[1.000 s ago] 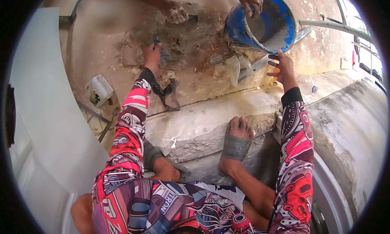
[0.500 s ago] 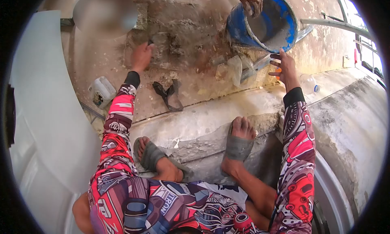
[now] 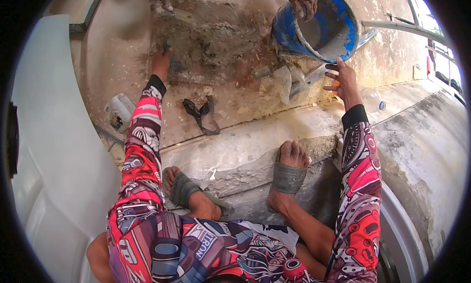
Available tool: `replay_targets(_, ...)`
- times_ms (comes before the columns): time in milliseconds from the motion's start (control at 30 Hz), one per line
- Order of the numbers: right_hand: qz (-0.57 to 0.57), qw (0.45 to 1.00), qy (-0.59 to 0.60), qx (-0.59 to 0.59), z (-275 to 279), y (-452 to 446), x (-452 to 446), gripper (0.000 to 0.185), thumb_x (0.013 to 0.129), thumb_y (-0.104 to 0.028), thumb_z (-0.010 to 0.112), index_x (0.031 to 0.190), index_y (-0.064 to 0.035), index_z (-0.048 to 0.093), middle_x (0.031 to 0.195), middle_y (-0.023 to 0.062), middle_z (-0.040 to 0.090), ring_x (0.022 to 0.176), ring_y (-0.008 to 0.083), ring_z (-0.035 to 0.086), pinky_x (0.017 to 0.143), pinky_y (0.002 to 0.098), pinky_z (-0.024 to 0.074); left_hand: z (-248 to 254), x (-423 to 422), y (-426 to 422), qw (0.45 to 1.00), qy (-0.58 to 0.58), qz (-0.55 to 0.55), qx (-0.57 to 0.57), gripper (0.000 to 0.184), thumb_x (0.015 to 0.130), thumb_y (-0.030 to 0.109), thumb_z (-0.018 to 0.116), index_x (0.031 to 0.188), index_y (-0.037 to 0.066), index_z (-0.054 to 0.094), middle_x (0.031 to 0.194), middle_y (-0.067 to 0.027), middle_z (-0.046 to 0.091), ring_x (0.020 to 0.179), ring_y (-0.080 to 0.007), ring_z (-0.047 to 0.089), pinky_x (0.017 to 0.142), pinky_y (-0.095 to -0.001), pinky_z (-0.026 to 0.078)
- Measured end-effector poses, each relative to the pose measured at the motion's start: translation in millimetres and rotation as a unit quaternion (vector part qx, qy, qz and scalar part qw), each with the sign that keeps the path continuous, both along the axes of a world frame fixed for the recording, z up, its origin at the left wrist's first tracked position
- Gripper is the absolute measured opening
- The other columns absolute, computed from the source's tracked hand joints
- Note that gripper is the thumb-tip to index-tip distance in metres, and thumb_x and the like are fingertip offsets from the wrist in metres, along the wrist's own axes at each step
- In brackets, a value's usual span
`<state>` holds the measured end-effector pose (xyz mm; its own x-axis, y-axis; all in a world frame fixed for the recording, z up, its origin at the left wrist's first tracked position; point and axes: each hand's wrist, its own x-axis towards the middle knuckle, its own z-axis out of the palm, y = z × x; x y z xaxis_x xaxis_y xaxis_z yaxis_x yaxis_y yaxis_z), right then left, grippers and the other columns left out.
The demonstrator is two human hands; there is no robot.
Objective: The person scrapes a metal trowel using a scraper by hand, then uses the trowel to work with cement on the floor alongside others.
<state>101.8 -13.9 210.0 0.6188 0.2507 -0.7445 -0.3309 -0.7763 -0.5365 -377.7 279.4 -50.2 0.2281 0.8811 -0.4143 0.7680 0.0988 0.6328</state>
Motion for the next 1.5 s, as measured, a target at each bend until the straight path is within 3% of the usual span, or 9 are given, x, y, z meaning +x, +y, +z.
replay_targets(267,-0.013,1.000,0.006,0.011,-0.5,-1.8,2.0,0.053,0.101,-0.046,0.045,0.134,-0.0043,0.042,0.123,0.0137,0.060,0.113,0.0333,0.055,0.076,0.0649,0.0547,6.3,71.3,39.8,0.998,-0.062,0.005,-0.023,0.049,0.092,0.042,0.057,0.118,0.002,0.064,0.113,-0.0237,0.066,0.106,-0.0422,0.059,0.089,-0.0465,0.046)
replay_targets(367,-0.014,1.000,0.011,0.012,-1.5,-2.4,3.2,0.053,0.101,-0.046,0.045,0.133,-0.0048,0.043,0.123,0.0136,0.060,0.111,0.0325,0.056,0.075,0.0642,0.0551,7.5,94.4,37.9,0.983,-0.076,-0.153,0.063,0.041,0.091,0.040,0.059,0.114,0.007,0.067,0.109,-0.0229,0.066,0.102,-0.0417,0.061,0.085,-0.0463,0.047)
replay_targets(467,-0.015,1.000,0.008,0.003,0.8,-0.6,1.7,0.052,0.101,-0.046,0.045,0.133,-0.0052,0.044,0.122,0.0137,0.060,0.110,0.0321,0.056,0.075,0.0641,0.0550,62.8,111.7,31.0,0.958,0.002,-0.286,-0.019,0.034,0.093,0.031,0.061,0.117,0.008,0.064,0.112,-0.0201,0.064,0.096,-0.0323,0.065,0.077,-0.0432,0.048)
replay_targets(567,-0.006,1.000,0.014,0.016,-1.1,-2.9,3.8,0.051,0.101,-0.046,0.045,0.132,-0.0054,0.045,0.122,0.0135,0.060,0.110,0.0319,0.056,0.076,0.0643,0.0546,68.0,106.1,16.7,0.928,-0.137,-0.342,0.057,0.022,0.090,0.018,0.059,0.110,0.011,0.064,0.104,-0.0145,0.063,0.091,-0.0332,0.063,0.071,-0.0453,0.047)
replay_targets(767,-0.012,1.000,0.007,0.016,0.6,-1.8,-0.2,0.051,0.100,-0.046,0.047,0.131,-0.0050,0.045,0.122,0.0129,0.060,0.110,0.0316,0.056,0.077,0.0654,0.0531,118.9,99.8,-37.1,0.816,-0.030,-0.487,0.311,0.010,0.077,0.010,0.060,0.087,0.010,0.059,0.092,-0.0066,0.057,0.086,-0.0289,0.061,0.065,-0.0448,0.051)
replay_targets(867,-0.014,1.000,0.013,0.019,1.2,-3.4,1.6,0.052,0.100,-0.047,0.048,0.130,-0.0048,0.045,0.121,0.0127,0.060,0.109,0.0315,0.056,0.079,0.0665,0.0517,108.2,89.8,-71.6,0.811,0.038,-0.501,0.300,0.012,0.078,0.011,0.061,0.090,0.012,0.061,0.097,-0.0030,0.057,0.088,-0.0258,0.061,0.066,-0.0410,0.054)
replay_targets(1267,0.010,1.000,0.006,0.019,-0.2,-4.4,6.9,0.055,0.097,-0.049,0.052,0.128,-0.0041,0.047,0.122,0.0144,0.059,0.112,0.0322,0.055,0.073,0.0603,0.0569,105.8,83.3,-100.5,0.842,0.075,-0.457,0.275,0.012,0.077,0.013,0.059,0.088,0.011,0.064,0.095,-0.0054,0.060,0.087,-0.0278,0.062,0.067,-0.0443,0.053)
replay_targets(1433,-0.002,0.999,0.018,0.027,-3.2,-6.9,5.8,0.052,0.100,-0.047,0.047,0.133,-0.0080,0.045,0.121,0.0114,0.060,0.110,0.0303,0.055,0.080,0.0674,0.0501,126.9,52.2,-99.3,0.949,0.009,-0.266,0.168,0.012,0.084,0.017,0.061,0.086,0.005,0.063,0.083,-0.0104,0.060,0.078,-0.0254,0.063,0.067,-0.0410,0.052)
replay_targets(1500,0.004,1.000,0.009,0.022,-0.1,-6.4,3.9,0.056,0.098,-0.049,0.050,0.131,-0.0042,0.046,0.124,0.0147,0.059,0.117,0.0347,0.053,0.074,0.0603,0.0566,112.4,35.1,-105.2,0.990,-0.033,-0.129,0.045,0.016,0.087,0.018,0.063,0.084,0.002,0.062,0.080,-0.0105,0.060,0.072,-0.0214,0.063,0.065,-0.0383,0.053)
